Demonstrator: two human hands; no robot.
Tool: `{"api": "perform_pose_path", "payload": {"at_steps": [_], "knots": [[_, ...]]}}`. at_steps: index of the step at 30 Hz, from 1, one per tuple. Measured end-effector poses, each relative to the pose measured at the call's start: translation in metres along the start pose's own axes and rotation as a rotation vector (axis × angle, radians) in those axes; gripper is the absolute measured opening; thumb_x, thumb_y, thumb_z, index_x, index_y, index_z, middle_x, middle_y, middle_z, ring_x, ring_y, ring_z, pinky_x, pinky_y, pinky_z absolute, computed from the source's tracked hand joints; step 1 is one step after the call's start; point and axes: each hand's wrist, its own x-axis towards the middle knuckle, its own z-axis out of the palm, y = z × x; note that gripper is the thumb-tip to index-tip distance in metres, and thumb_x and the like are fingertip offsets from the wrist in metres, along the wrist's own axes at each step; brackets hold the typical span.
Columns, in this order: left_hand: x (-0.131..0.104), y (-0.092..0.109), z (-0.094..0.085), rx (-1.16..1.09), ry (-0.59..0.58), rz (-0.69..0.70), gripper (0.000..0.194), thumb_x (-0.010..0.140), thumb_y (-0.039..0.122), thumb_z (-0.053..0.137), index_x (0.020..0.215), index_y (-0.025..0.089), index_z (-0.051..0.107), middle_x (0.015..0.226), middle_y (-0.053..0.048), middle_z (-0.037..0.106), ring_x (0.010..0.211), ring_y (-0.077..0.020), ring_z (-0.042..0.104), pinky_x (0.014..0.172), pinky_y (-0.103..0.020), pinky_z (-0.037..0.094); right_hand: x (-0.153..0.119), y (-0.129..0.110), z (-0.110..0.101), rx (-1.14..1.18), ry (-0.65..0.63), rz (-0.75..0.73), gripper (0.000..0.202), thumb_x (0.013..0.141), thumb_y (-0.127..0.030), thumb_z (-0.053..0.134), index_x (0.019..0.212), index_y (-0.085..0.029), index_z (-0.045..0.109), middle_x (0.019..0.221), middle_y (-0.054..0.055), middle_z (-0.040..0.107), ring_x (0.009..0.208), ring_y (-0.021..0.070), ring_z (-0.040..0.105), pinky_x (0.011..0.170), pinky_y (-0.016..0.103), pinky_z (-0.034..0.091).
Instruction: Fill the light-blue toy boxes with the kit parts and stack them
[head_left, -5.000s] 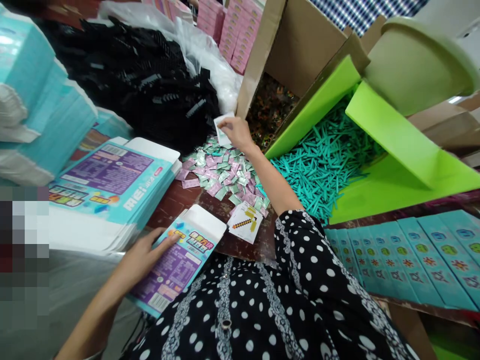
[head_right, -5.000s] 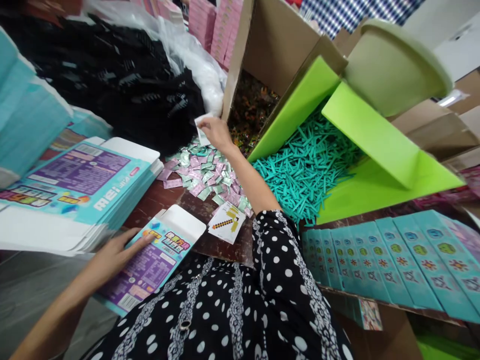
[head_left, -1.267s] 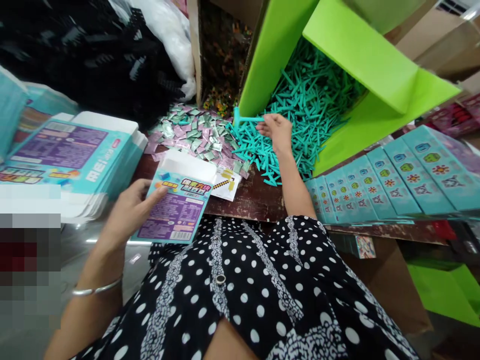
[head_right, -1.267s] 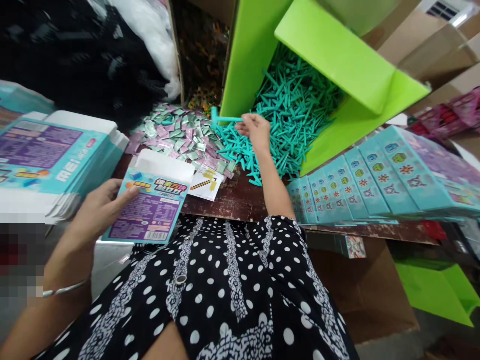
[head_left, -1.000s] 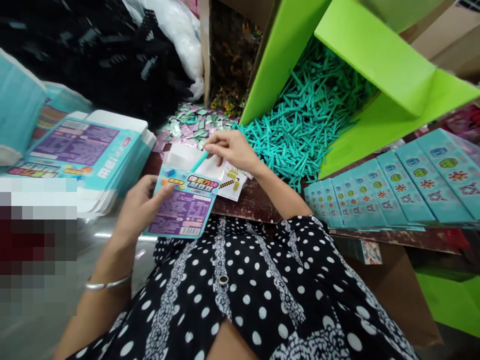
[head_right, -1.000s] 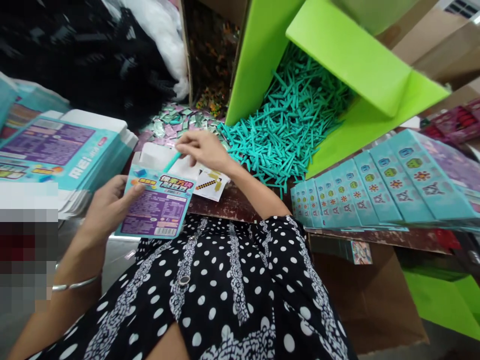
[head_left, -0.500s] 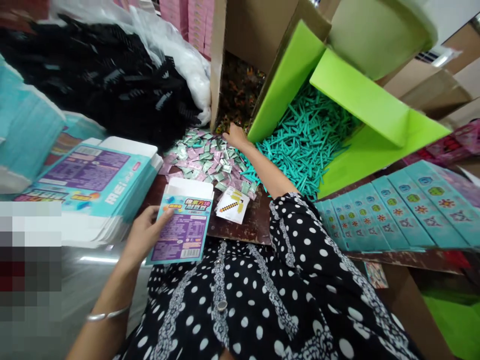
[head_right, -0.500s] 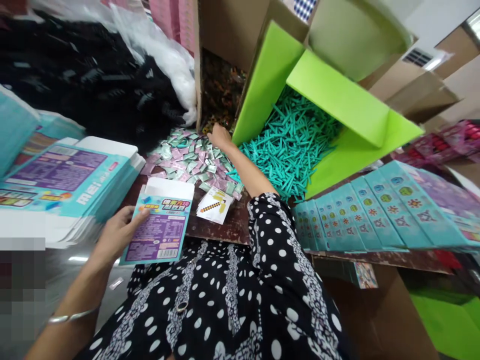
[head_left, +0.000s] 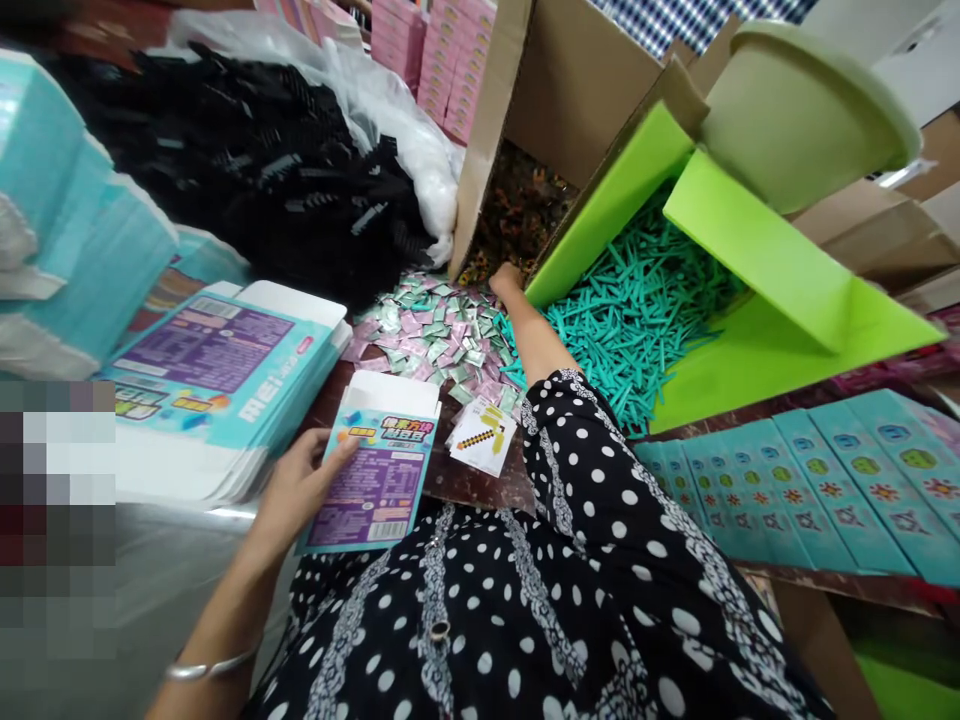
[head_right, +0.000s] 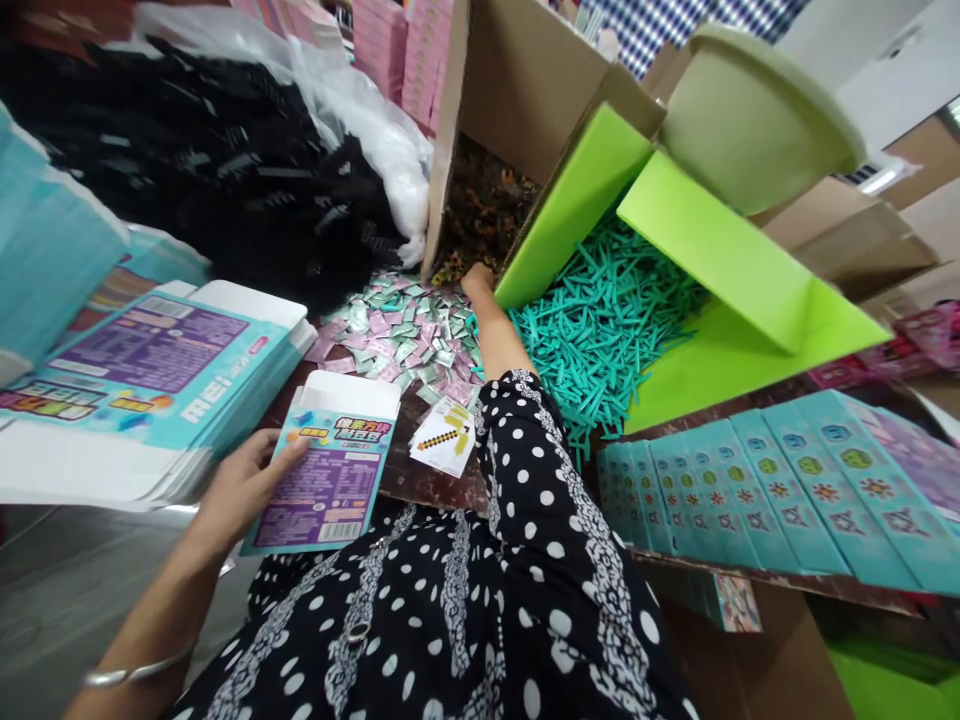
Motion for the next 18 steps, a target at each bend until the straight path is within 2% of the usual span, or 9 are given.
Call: {"api": "perform_pose_path", "payload": {"at_steps": [4, 6, 8, 10, 13, 16, 18], "knots": [[-0.007, 0.007, -0.004, 0.0, 0.061, 0.042, 0.086, 0.062, 0.095, 0.084, 0.105, 0.021, 0.074, 0.102, -0.013, 0.086, 0.097, -0.0382, 0.081, 0.081, -0.047, 0.065, -0.016, 0.0, -0.024, -0.021, 0.122, -0.085, 0.043, 0.106, -0.002, 0.052, 0.145, 0.001, 0.071, 0.147, 0.03, 0.073, 0.148, 0.0366, 0.068, 0.128, 0.05, 0.052], [-0.01, 0.01, -0.007, 0.014, 0.094, 0.083, 0.08, 0.066, 0.091, 0.084, 0.105, 0.022, 0.074, 0.102, -0.013, 0.085, 0.095, -0.0379, 0.081, 0.08, -0.048, 0.064, -0.032, 0.007, -0.036, 0.039, 0.206, -0.162, 0.042, 0.108, -0.01, 0.055, 0.148, -0.003, 0.067, 0.144, 0.027, 0.074, 0.144, 0.0368, 0.07, 0.127, 0.054, 0.052], [-0.012, 0.015, -0.009, 0.03, 0.115, 0.132, 0.073, 0.07, 0.086, 0.083, 0.104, 0.022, 0.074, 0.101, -0.013, 0.085, 0.092, -0.0369, 0.08, 0.077, -0.048, 0.064, -0.053, 0.019, -0.045, 0.255, 0.226, -0.28, 0.039, 0.11, -0.022, 0.061, 0.146, -0.008, 0.066, 0.135, 0.022, 0.078, 0.133, 0.0339, 0.075, 0.119, 0.055, 0.06], [-0.014, 0.021, -0.007, 0.039, 0.119, 0.187, 0.067, 0.073, 0.081, 0.083, 0.104, 0.022, 0.074, 0.099, -0.014, 0.084, 0.09, -0.0356, 0.08, 0.075, -0.047, 0.062, -0.078, 0.033, -0.047, 0.597, 0.134, -0.415, 0.043, 0.108, -0.035, 0.067, 0.145, -0.014, 0.064, 0.127, 0.016, 0.08, 0.117, 0.0294, 0.079, 0.105, 0.051, 0.069], [-0.019, 0.031, 0.003, 0.06, 0.094, 0.257, 0.062, 0.077, 0.075, 0.083, 0.105, 0.021, 0.075, 0.099, -0.014, 0.083, 0.088, -0.0333, 0.079, 0.073, -0.044, 0.06, -0.123, 0.048, -0.042, 0.998, -0.043, -0.545, 0.069, 0.098, -0.055, 0.08, 0.155, -0.024, 0.054, 0.124, 0.01, 0.079, 0.104, 0.0247, 0.079, 0.088, 0.045, 0.073], [-0.027, 0.037, 0.019, 0.049, 0.037, 0.316, 0.057, 0.08, 0.071, 0.083, 0.105, 0.02, 0.076, 0.1, -0.013, 0.083, 0.088, -0.0297, 0.078, 0.073, -0.04, 0.058, -0.174, 0.049, -0.037, 1.11, -0.092, -0.593, 0.092, 0.087, -0.071, 0.088, 0.162, -0.035, 0.048, 0.125, 0.006, 0.075, 0.104, 0.0228, 0.076, 0.085, 0.041, 0.072], [-0.033, 0.039, 0.028, 0.01, 0.003, 0.351, 0.054, 0.081, 0.068, 0.084, 0.104, 0.02, 0.075, 0.1, -0.012, 0.083, 0.086, -0.0269, 0.077, 0.072, -0.038, 0.058, -0.207, 0.044, -0.034, 1.12, -0.106, -0.593, 0.096, 0.083, -0.076, 0.089, 0.161, -0.037, 0.049, 0.122, 0.005, 0.072, 0.107, 0.0222, 0.074, 0.086, 0.038, 0.072]]}}
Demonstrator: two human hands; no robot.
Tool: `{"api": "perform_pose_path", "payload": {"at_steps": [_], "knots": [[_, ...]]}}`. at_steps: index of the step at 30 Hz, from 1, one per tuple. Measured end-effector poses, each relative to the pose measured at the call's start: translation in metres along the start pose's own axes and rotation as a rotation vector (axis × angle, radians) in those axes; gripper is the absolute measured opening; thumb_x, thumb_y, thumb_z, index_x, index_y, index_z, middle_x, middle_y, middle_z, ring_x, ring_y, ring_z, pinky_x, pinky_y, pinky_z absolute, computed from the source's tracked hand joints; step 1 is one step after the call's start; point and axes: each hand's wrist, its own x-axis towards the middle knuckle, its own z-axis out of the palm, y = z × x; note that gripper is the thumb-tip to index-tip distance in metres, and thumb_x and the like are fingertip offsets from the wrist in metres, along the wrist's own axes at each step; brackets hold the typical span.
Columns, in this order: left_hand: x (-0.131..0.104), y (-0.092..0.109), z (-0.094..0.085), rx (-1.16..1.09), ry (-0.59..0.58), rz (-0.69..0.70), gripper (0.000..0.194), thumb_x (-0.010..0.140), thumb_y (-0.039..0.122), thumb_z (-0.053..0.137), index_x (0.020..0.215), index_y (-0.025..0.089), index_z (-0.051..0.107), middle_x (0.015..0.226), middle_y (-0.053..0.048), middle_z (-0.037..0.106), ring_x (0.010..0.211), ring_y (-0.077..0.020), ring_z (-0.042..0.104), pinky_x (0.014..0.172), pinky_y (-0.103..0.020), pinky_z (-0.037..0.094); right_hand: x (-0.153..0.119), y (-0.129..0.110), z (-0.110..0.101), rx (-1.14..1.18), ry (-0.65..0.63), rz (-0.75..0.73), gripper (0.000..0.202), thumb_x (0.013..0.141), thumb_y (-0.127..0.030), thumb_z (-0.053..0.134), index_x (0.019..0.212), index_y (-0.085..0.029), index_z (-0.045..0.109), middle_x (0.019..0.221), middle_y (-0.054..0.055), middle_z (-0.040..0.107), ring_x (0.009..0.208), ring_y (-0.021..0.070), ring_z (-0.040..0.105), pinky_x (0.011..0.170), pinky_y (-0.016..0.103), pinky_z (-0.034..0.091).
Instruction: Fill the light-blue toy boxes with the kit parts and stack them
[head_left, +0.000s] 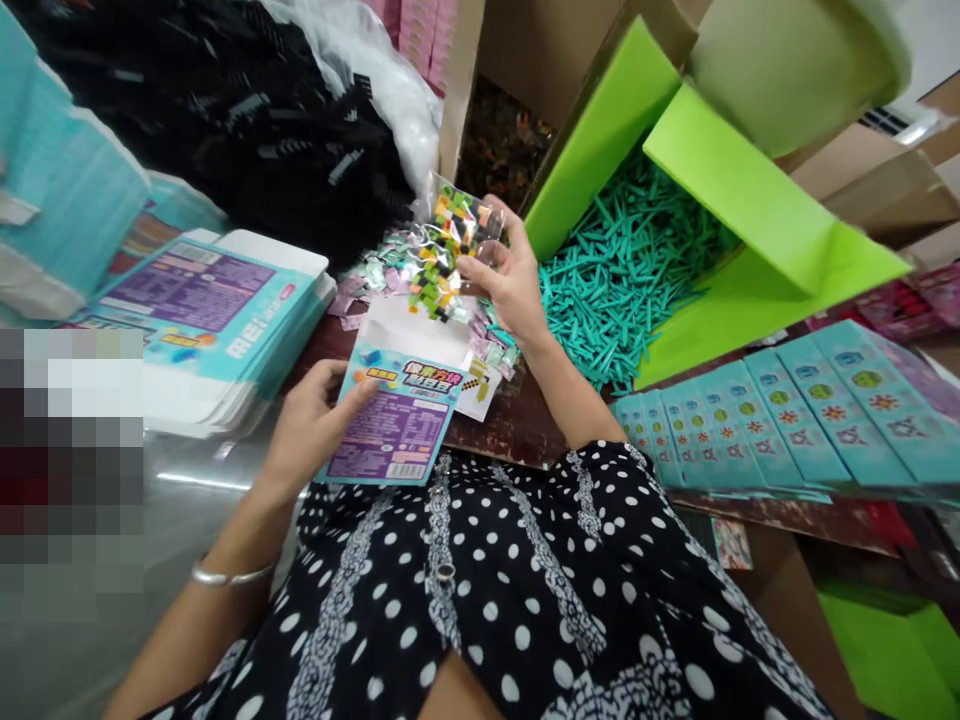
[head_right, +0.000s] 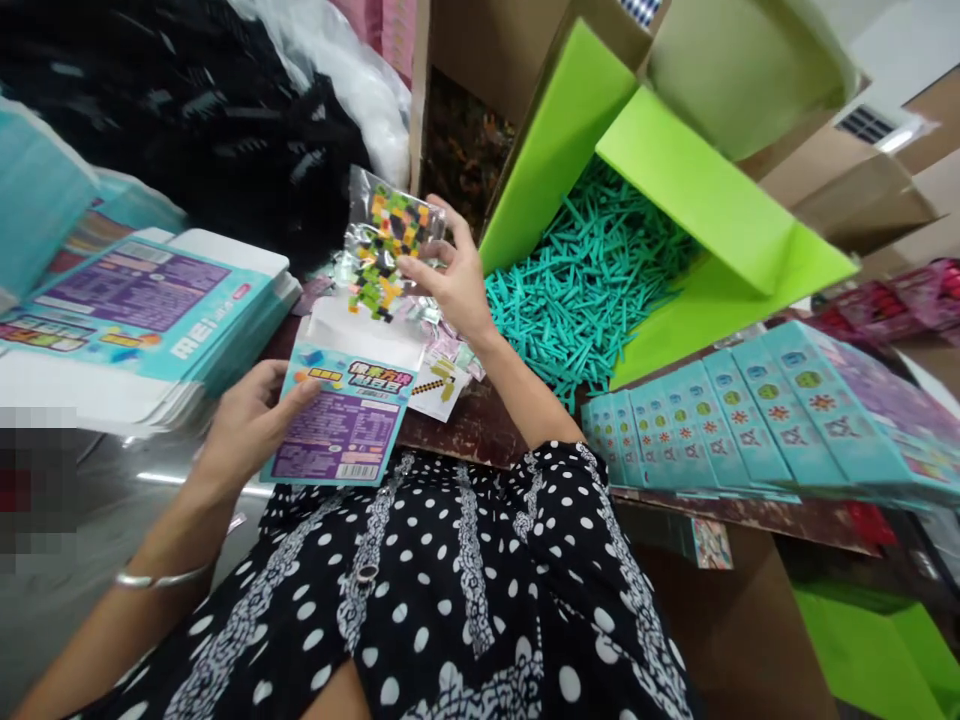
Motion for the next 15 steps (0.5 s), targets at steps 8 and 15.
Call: {"api": "perform_pose_path", "payload": {"at_steps": [8, 15], "knots": [[-0.018, 0.008, 0.012, -0.162, 0.1, 0.073, 0.048, 0.082, 0.061, 0.091, 0.105, 0.021, 0.075, 0.105, -0.011, 0.084, 0.084, -0.0221, 0.077, 0.07, -0.033, 0.06, -0.061, -0.036, 0.02, -0.046, -0.345, 0.104, 0.058, 0.085, -0.066, 0.089, 0.111, -0.02, 0.065, 0.097, 0.004, 0.073, 0.096, 0.0204, 0.072, 0.084, 0.035, 0.064], [-0.025, 0.01, 0.018, -0.113, 0.068, 0.098, 0.05, 0.084, 0.062, 0.09, 0.108, 0.021, 0.075, 0.106, -0.011, 0.084, 0.091, -0.0253, 0.079, 0.075, -0.036, 0.062, -0.056, -0.065, -0.009, -0.335, -0.295, -0.104, 0.025, 0.1, -0.035, 0.072, 0.12, -0.02, 0.075, 0.107, 0.003, 0.079, 0.1, 0.0177, 0.072, 0.096, 0.034, 0.056]]}}
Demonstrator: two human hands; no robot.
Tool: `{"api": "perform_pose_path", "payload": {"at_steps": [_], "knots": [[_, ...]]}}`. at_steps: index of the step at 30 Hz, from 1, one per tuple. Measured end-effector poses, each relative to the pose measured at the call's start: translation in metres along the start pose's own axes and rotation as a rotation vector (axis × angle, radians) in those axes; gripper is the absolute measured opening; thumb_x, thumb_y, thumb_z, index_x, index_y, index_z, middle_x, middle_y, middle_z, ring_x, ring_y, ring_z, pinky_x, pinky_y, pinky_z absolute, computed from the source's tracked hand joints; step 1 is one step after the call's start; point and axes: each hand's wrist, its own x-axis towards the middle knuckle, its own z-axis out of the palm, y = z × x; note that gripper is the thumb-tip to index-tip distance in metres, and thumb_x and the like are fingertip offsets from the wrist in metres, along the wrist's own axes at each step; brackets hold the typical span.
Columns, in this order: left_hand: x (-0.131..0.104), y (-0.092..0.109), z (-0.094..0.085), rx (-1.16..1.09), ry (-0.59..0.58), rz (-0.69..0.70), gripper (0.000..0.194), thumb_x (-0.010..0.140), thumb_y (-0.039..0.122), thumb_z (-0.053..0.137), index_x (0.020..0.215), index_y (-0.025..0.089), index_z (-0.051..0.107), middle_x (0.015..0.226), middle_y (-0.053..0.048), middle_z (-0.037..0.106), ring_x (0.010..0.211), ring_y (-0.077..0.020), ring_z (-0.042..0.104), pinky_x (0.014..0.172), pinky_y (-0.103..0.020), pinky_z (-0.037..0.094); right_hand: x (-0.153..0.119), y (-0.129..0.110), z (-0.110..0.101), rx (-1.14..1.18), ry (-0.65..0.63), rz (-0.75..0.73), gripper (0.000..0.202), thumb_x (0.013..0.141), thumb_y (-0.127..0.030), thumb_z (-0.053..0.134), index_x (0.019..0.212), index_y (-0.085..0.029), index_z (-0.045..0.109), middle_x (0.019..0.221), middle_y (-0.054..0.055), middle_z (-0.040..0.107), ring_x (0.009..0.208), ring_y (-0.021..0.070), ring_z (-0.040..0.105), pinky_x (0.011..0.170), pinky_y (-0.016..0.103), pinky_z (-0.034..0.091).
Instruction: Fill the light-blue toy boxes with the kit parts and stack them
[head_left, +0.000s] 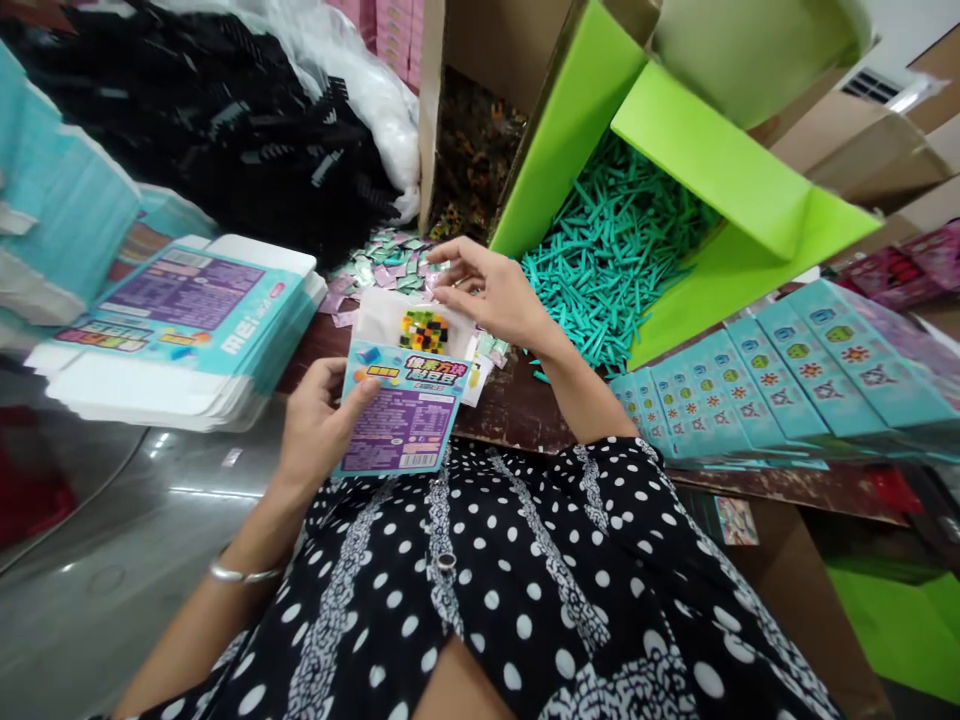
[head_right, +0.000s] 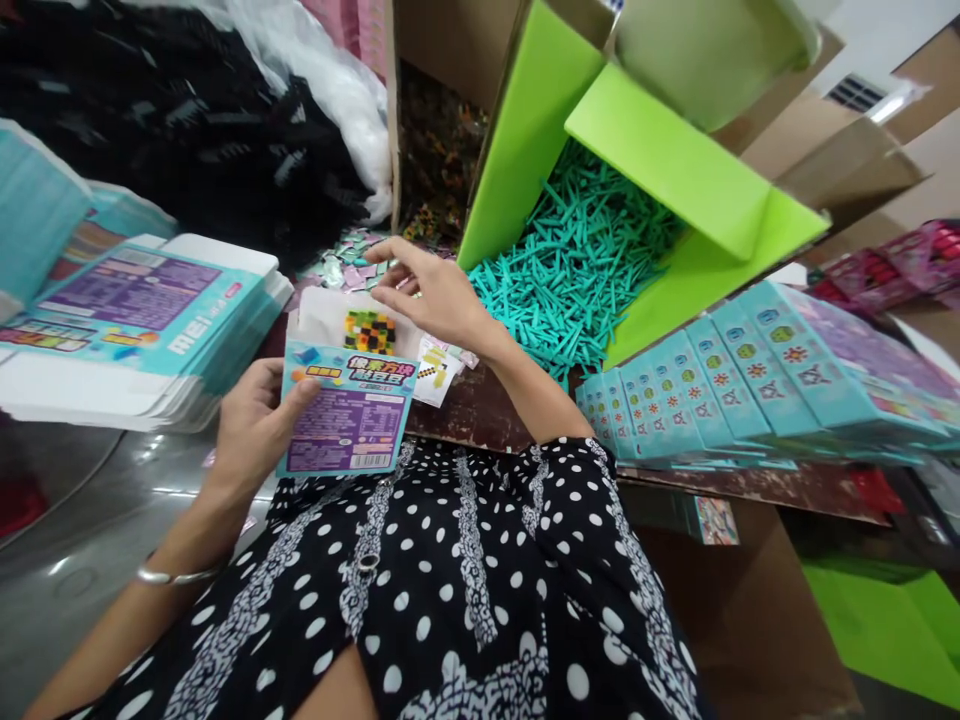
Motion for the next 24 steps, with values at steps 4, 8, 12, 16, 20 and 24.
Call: {"api": "perform_pose_path", "payload": {"at_steps": [4, 8, 12, 16, 20, 24], "knots": [[-0.005, 0.0, 0.007, -0.002, -0.007, 0.004, 0.05, 0.083, 0.063, 0.091, 0.108, 0.022, 0.075, 0.107, -0.01, 0.083, 0.093, -0.0258, 0.078, 0.08, -0.038, 0.063, 0.004, 0.004, 0.012, -0.116, -0.256, -0.086, 0.015, 0.098, -0.023, 0.07, 0.107, -0.022, 0.083, 0.104, 0.002, 0.083, 0.1, 0.0183, 0.073, 0.099, 0.035, 0.054], [-0.009, 0.0, 0.012, -0.006, -0.013, 0.021, 0.046, 0.085, 0.06, 0.089, 0.107, 0.023, 0.074, 0.103, -0.009, 0.082, 0.092, -0.0256, 0.078, 0.08, -0.038, 0.063, 0.011, 0.008, 0.018, -0.16, -0.373, -0.107, 0.015, 0.097, -0.023, 0.07, 0.095, -0.022, 0.086, 0.101, 0.002, 0.083, 0.095, 0.0179, 0.071, 0.093, 0.034, 0.053], [-0.008, 0.001, 0.013, -0.013, -0.019, 0.041, 0.048, 0.086, 0.06, 0.089, 0.11, 0.021, 0.074, 0.106, -0.011, 0.083, 0.094, -0.0256, 0.078, 0.08, -0.038, 0.062, 0.026, 0.002, 0.011, -0.046, -0.529, -0.111, 0.018, 0.096, -0.029, 0.069, 0.096, -0.018, 0.084, 0.09, 0.004, 0.081, 0.081, 0.0166, 0.067, 0.078, 0.032, 0.053], [-0.005, -0.002, 0.012, 0.019, 0.014, 0.051, 0.046, 0.087, 0.058, 0.09, 0.109, 0.021, 0.074, 0.104, -0.01, 0.082, 0.091, -0.0238, 0.076, 0.078, -0.037, 0.06, 0.041, -0.002, 0.013, -0.161, -0.689, -0.196, 0.01, 0.082, -0.011, 0.074, 0.077, -0.019, 0.079, 0.071, 0.0, 0.07, 0.076, 0.0156, 0.059, 0.078, 0.032, 0.05], [-0.004, -0.007, 0.011, -0.025, 0.006, 0.036, 0.049, 0.086, 0.058, 0.091, 0.113, 0.021, 0.073, 0.108, -0.011, 0.082, 0.095, -0.0254, 0.078, 0.083, -0.038, 0.061, 0.043, 0.007, 0.014, 0.081, -0.713, -0.184, 0.015, 0.091, -0.022, 0.078, 0.104, -0.019, 0.085, 0.091, 0.002, 0.079, 0.087, 0.015, 0.066, 0.084, 0.029, 0.056], [-0.005, -0.008, 0.012, -0.047, -0.003, 0.058, 0.05, 0.087, 0.056, 0.092, 0.118, 0.023, 0.071, 0.113, -0.011, 0.081, 0.102, -0.0267, 0.078, 0.09, -0.041, 0.062, 0.024, 0.014, 0.012, 0.287, -0.656, 0.011, 0.04, 0.104, -0.053, 0.074, 0.122, -0.018, 0.082, 0.099, 0.005, 0.08, 0.088, 0.015, 0.073, 0.081, 0.027, 0.062]]}}
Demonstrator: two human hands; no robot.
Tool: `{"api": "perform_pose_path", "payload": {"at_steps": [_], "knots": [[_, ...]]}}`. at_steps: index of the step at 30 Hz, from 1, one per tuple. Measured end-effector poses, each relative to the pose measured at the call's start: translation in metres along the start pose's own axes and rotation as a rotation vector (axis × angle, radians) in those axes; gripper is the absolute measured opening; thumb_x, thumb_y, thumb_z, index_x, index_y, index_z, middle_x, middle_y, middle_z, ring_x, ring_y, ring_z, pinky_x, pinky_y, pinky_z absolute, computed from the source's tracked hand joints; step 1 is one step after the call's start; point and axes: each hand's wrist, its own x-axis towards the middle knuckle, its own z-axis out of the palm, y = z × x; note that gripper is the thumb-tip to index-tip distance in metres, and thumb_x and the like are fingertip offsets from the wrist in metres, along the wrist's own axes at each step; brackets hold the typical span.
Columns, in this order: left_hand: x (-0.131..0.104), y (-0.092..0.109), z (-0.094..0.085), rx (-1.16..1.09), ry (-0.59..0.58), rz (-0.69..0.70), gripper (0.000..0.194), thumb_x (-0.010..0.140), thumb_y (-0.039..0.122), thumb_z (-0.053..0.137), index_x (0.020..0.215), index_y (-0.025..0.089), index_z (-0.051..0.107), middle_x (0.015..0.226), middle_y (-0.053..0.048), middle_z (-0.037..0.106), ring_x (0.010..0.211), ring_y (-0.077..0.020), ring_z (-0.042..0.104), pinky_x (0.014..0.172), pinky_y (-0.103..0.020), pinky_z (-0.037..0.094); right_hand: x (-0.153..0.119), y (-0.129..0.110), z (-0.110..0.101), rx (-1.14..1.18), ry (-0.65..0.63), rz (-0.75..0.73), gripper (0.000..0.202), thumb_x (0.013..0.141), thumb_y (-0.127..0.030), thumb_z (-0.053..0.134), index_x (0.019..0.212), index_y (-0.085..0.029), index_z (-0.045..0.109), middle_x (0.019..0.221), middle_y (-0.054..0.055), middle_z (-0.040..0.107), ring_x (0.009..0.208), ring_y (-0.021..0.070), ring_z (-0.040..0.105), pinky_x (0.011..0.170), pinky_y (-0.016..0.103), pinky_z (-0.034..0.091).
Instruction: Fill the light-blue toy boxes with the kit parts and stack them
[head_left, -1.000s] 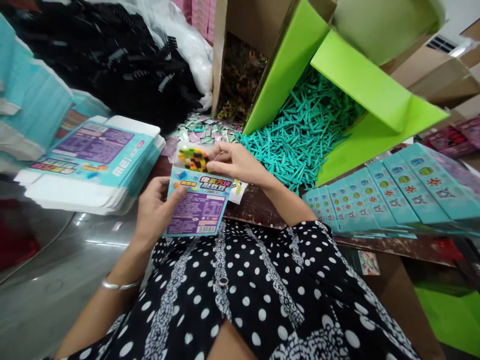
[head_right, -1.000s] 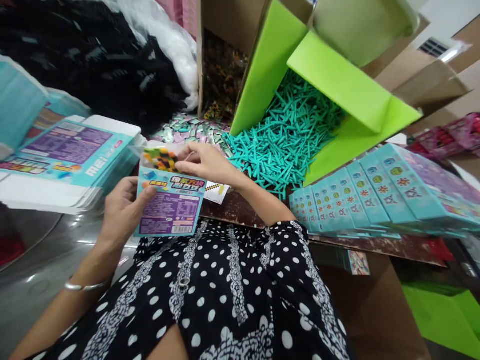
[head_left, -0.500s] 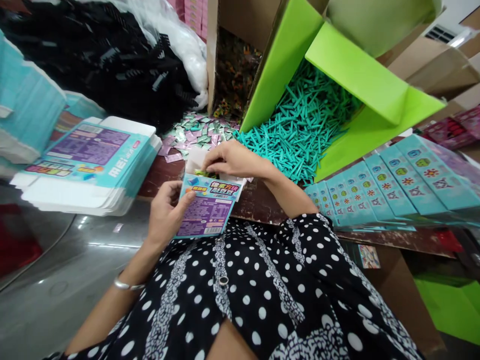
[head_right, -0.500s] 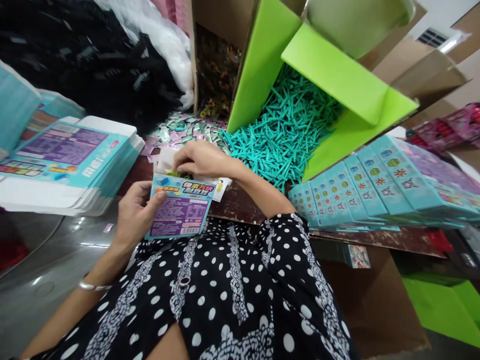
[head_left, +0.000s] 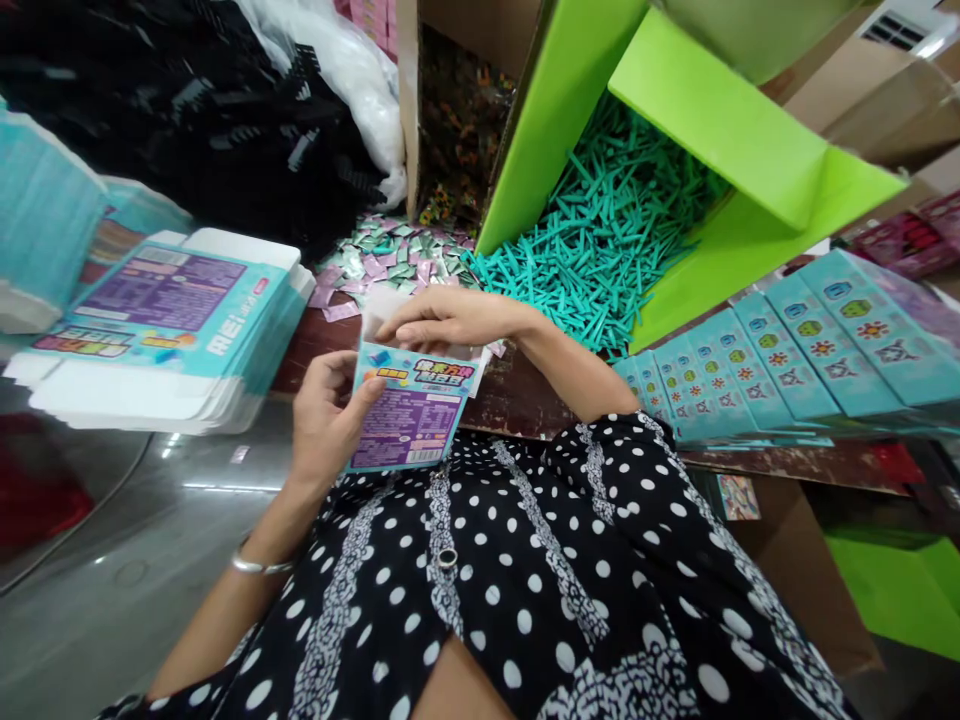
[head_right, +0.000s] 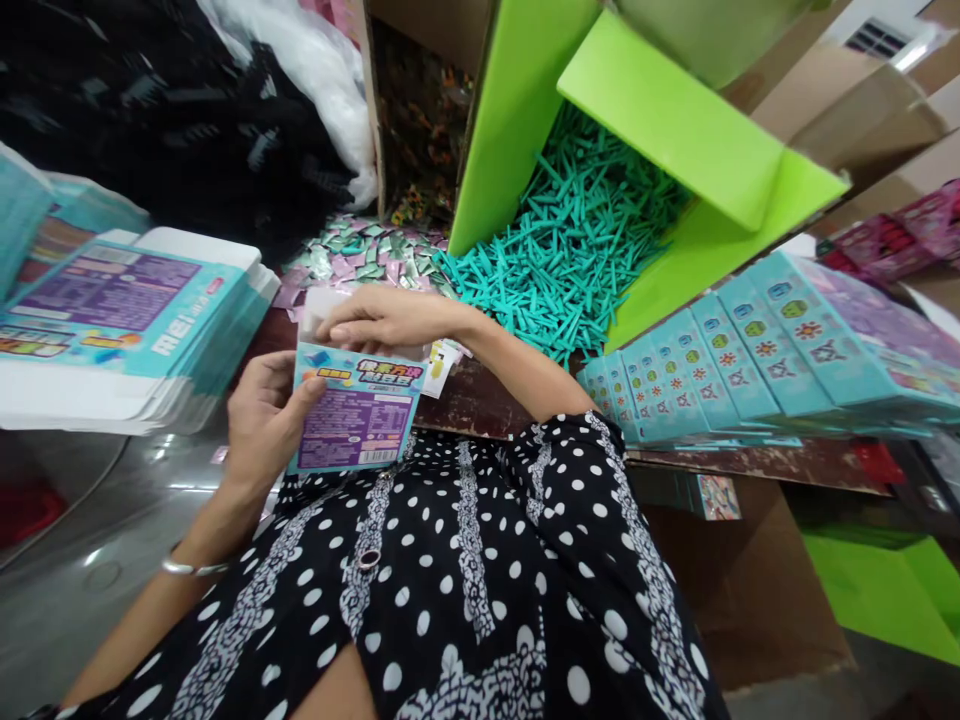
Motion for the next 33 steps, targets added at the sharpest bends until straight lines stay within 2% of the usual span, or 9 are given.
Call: {"api": "perform_pose_path", "payload": {"at_steps": [5, 7, 12, 15, 18, 21, 23, 27, 33], "knots": [[-0.003, -0.004, 0.0, -0.039, 0.017, 0.043, 0.07, 0.093, 0.049, 0.09, 0.155, 0.033, 0.063, 0.114, -0.008, 0.075, 0.1, -0.0243, 0.075, 0.085, -0.037, 0.062, -0.041, 0.009, 0.028, -0.028, 0.819, 0.033, 0.05, 0.11, -0.07, 0.06, 0.126, -0.027, 0.079, 0.123, 0.009, 0.078, 0.121, 0.0241, 0.075, 0.106, 0.041, 0.065], [-0.004, -0.007, 0.001, -0.047, 0.02, 0.053, 0.077, 0.097, 0.049, 0.087, 0.166, 0.038, 0.056, 0.109, -0.007, 0.073, 0.096, -0.0241, 0.073, 0.084, -0.037, 0.062, -0.056, 0.022, 0.049, -0.102, 0.976, 0.018, 0.055, 0.109, -0.075, 0.056, 0.134, -0.031, 0.077, 0.142, 0.009, 0.074, 0.142, 0.0283, 0.067, 0.121, 0.048, 0.059], [-0.009, -0.012, 0.015, -0.069, 0.031, 0.045, 0.072, 0.1, 0.053, 0.081, 0.167, 0.04, 0.057, 0.127, -0.008, 0.076, 0.113, -0.0293, 0.076, 0.1, -0.044, 0.063, -0.058, 0.063, 0.119, -0.005, 0.938, -0.027, 0.085, 0.101, -0.084, 0.06, 0.166, -0.029, 0.056, 0.176, 0.012, 0.053, 0.171, 0.0309, 0.041, 0.143, 0.051, 0.034], [-0.012, -0.017, 0.017, -0.081, 0.039, 0.001, 0.07, 0.098, 0.048, 0.081, 0.163, 0.036, 0.06, 0.147, -0.009, 0.074, 0.129, -0.0308, 0.073, 0.11, -0.045, 0.06, -0.045, 0.077, 0.139, 0.052, 0.999, -0.03, 0.079, 0.104, -0.083, 0.054, 0.156, -0.024, 0.061, 0.168, 0.014, 0.059, 0.165, 0.0307, 0.047, 0.14, 0.046, 0.036], [-0.008, -0.025, 0.011, -0.024, 0.031, -0.038, 0.052, 0.094, 0.045, 0.078, 0.143, 0.028, 0.072, 0.122, -0.008, 0.08, 0.106, -0.0268, 0.075, 0.094, -0.039, 0.062, -0.036, 0.086, 0.137, 0.065, 0.984, -0.021, 0.06, 0.109, -0.078, 0.046, 0.116, -0.023, 0.069, 0.13, 0.013, 0.075, 0.127, 0.028, 0.069, 0.12, 0.043, 0.052], [0.004, -0.031, 0.004, 0.107, 0.086, 0.02, 0.028, 0.099, 0.049, 0.072, 0.105, 0.022, 0.076, 0.094, -0.005, 0.071, 0.089, -0.0222, 0.068, 0.084, -0.037, 0.057, -0.028, 0.094, 0.132, 0.009, 1.0, -0.006, 0.056, 0.11, -0.076, 0.043, 0.089, -0.025, 0.055, 0.1, 0.007, 0.066, 0.099, 0.0237, 0.065, 0.103, 0.041, 0.055], [0.012, -0.033, 0.003, 0.133, 0.141, 0.077, 0.032, 0.1, 0.052, 0.073, 0.093, 0.021, 0.069, 0.097, -0.006, 0.069, 0.095, -0.022, 0.067, 0.091, -0.038, 0.055, -0.021, 0.099, 0.132, 0.018, 1.058, -0.009, 0.052, 0.107, -0.075, 0.049, 0.092, -0.026, 0.053, 0.103, 0.006, 0.065, 0.1, 0.0225, 0.063, 0.101, 0.04, 0.055], [0.017, -0.033, 0.009, 0.066, 0.201, 0.124, 0.043, 0.095, 0.057, 0.081, 0.102, 0.024, 0.055, 0.104, -0.007, 0.069, 0.096, -0.0197, 0.07, 0.09, -0.037, 0.055, -0.011, 0.102, 0.133, 0.21, 1.197, -0.034, 0.056, 0.092, -0.078, 0.071, 0.105, -0.028, 0.05, 0.107, 0.004, 0.065, 0.102, 0.0199, 0.066, 0.097, 0.036, 0.056], [0.03, -0.02, -0.004, 0.07, -0.047, 0.001, 0.039, 0.095, 0.056, 0.083, 0.088, 0.02, 0.069, 0.087, -0.006, 0.074, 0.071, -0.0152, 0.061, 0.061, -0.029, 0.045, -0.023, 0.096, 0.105, 0.293, 0.885, -0.037, 0.062, 0.08, -0.073, 0.09, 0.076, -0.024, 0.051, 0.081, -0.003, 0.057, 0.081, 0.0149, 0.057, 0.089, 0.033, 0.054]]}}
